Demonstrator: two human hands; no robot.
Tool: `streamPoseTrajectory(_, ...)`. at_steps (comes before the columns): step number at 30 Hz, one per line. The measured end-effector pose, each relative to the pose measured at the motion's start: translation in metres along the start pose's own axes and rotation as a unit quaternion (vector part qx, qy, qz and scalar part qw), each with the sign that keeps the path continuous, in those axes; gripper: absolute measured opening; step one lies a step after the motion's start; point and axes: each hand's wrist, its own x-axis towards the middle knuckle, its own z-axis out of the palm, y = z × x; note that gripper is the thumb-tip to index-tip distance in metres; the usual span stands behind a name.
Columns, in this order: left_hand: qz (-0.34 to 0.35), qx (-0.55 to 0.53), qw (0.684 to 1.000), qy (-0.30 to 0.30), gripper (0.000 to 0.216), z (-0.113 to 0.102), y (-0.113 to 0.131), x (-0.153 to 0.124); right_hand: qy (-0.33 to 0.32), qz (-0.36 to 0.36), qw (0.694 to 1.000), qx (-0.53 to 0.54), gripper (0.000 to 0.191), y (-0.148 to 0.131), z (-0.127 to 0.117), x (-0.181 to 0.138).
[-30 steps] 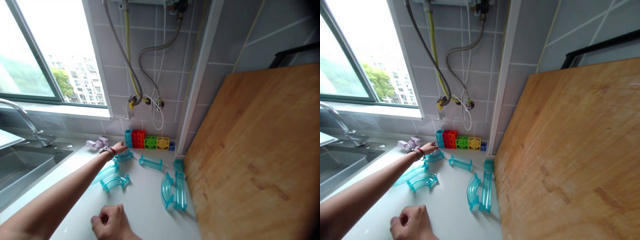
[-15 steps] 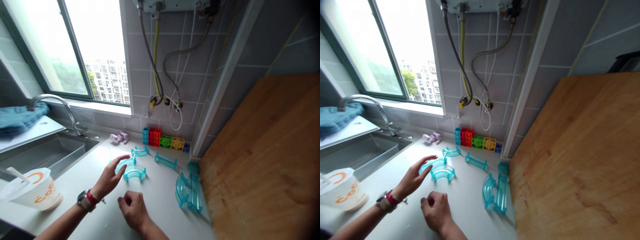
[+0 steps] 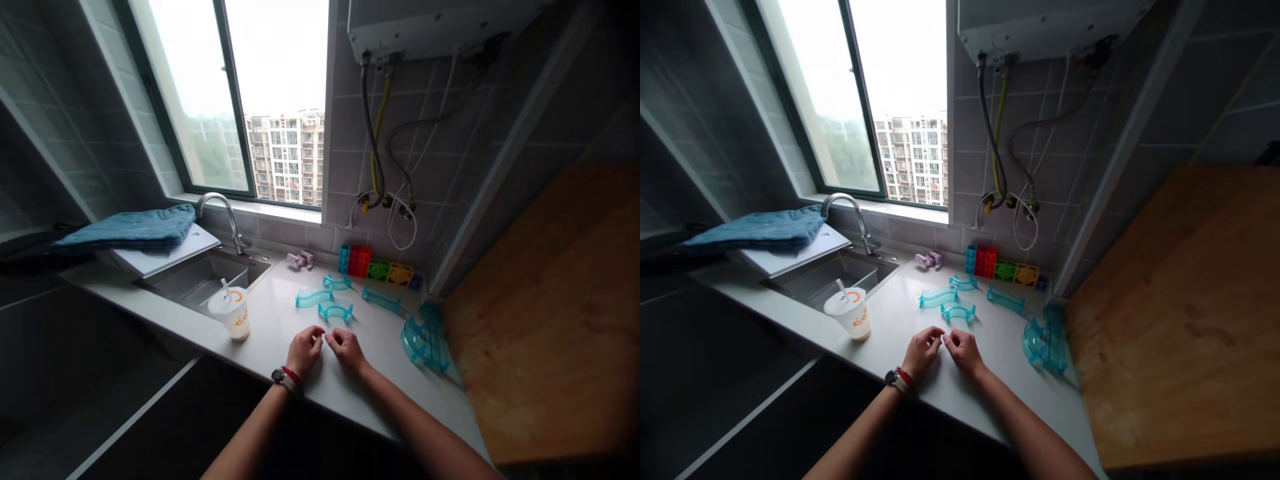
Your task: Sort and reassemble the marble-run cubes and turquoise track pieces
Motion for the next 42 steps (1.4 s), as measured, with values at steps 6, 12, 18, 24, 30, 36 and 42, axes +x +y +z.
streamPoseTrajectory(6,0.017,0.052,0.998,-0.022,0.027,0.004,0.001,-0.013,-0.006,0.005,0.99,-0.141,0.026,-0.013,0.01,-0.018)
streamPoseTrajectory(12,0.04,0.095,0.994,-0.025,0.03,0.002,-0.003,-0.012,-0.011,-0.018,0.964,-0.263,0.024,-0.013,-0.018,-0.067)
streamPoseTrajectory(18,0.021,0.149,0.988,0.014,0.033,-0.019,-0.01,0.016,0.033,-0.034,0.93,-0.364,0.014,-0.003,-0.071,-0.121)
streamPoseTrajectory(24,0.0,0.195,0.98,0.022,0.038,-0.031,-0.01,0.061,0.074,-0.025,0.908,-0.411,0.014,0.003,-0.079,-0.131)
streamPoseTrajectory(30,0.02,0.21,0.977,-0.039,0.037,-0.026,-0.009,0.081,0.082,-0.017,0.901,-0.426,0.011,0.004,-0.077,-0.132)
streamPoseTrajectory(36,0.021,0.209,0.976,-0.058,0.039,-0.021,-0.011,0.088,0.084,-0.012,0.9,-0.427,0.012,0.003,-0.078,-0.134)
streamPoseTrajectory(42,0.023,0.209,0.975,-0.066,0.04,-0.015,-0.009,0.088,0.081,-0.014,0.903,-0.422,0.012,0.003,-0.079,-0.134)
